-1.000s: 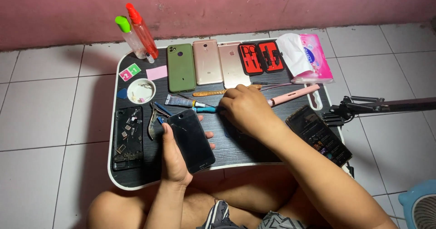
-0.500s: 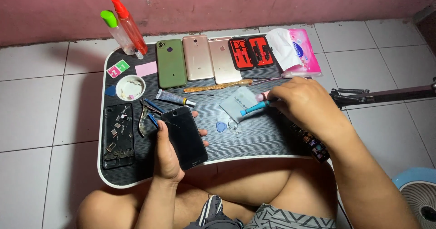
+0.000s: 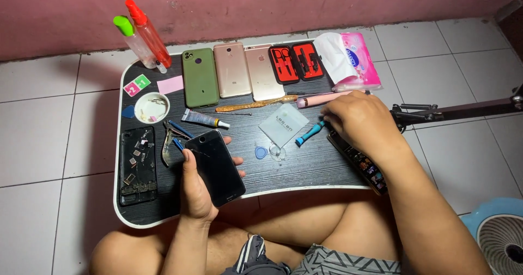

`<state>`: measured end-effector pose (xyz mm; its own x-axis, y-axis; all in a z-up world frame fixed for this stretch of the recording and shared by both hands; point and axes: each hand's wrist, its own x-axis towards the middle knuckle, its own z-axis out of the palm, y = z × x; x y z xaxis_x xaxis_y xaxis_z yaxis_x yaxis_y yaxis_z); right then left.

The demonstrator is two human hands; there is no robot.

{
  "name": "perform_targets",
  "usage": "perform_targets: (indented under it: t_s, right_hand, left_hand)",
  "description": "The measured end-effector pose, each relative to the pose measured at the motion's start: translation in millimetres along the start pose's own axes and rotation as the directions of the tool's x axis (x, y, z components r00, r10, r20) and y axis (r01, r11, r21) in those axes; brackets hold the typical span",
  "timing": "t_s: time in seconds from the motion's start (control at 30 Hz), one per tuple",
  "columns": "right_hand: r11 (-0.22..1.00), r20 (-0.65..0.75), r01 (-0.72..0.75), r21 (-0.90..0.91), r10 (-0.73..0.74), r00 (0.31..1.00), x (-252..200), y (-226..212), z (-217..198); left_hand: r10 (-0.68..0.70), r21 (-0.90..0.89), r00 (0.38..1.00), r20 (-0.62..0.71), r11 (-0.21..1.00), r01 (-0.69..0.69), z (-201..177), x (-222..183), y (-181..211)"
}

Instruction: Applying adhesive and assembling components during a mobile phone repair on a small portable table.

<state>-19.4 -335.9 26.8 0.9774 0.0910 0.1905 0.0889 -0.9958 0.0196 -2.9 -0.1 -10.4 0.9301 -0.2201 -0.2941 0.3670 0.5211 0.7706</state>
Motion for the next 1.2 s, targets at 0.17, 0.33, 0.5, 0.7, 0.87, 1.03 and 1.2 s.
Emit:
perform_targets:
  t_s: [0.17, 0.33, 0.5, 0.7, 0.87, 1.03, 1.2]
  right_hand:
    - [0.994, -0.144, 0.027, -0.105, -0.042, 0.989, 8.7, 2.3, 10.8]
    - [0.986, -0.177, 0.077, -0.148, -0.103, 0.979, 17.9, -6.6, 22.4]
    - [0.964, -0.087, 0.098, -0.245, -0.122, 0.989, 27.3, -13.9, 21.4]
    - [0.980, -0.091, 0.179, -0.087, -0.187, 0.978, 48.3, -58.1, -30.0]
    - [0.897, -0.148, 0.310, 0.315, -0.276, 0.950, 111.0, -132.6, -45.7]
    - [0.763, -0.079, 0.331, 0.555, -0.348, 0.934, 202.1, -226.4, -17.4]
    - [0.917, 0.275, -0.022, 0.399, -0.097, 0.956, 257.3, -298.5, 22.9]
  left_hand:
    - [0.050, -0.009, 0.998, 0.038, 0.999, -0.049, -0.7, -0.2, -5.9]
    - [0.119, 0.011, 0.992, 0.040, 0.993, -0.119, -2.1, -0.8, -7.3]
    - [0.119, -0.035, 0.992, 0.031, 0.992, -0.118, -3.6, -1.9, -4.9]
    - [0.099, -0.080, 0.995, 0.025, 0.992, -0.097, -9.3, -4.2, -5.9]
    - [0.072, -0.061, 0.997, 0.033, 0.996, -0.070, -10.2, -2.7, 2.1]
    - [0.103, 0.038, 0.982, -0.157, 0.994, -0.099, 11.5, -26.8, 23.3]
    - [-0.073, -0.199, 0.996, 0.045, 0.977, 0.081, -17.8, -20.5, 22.7]
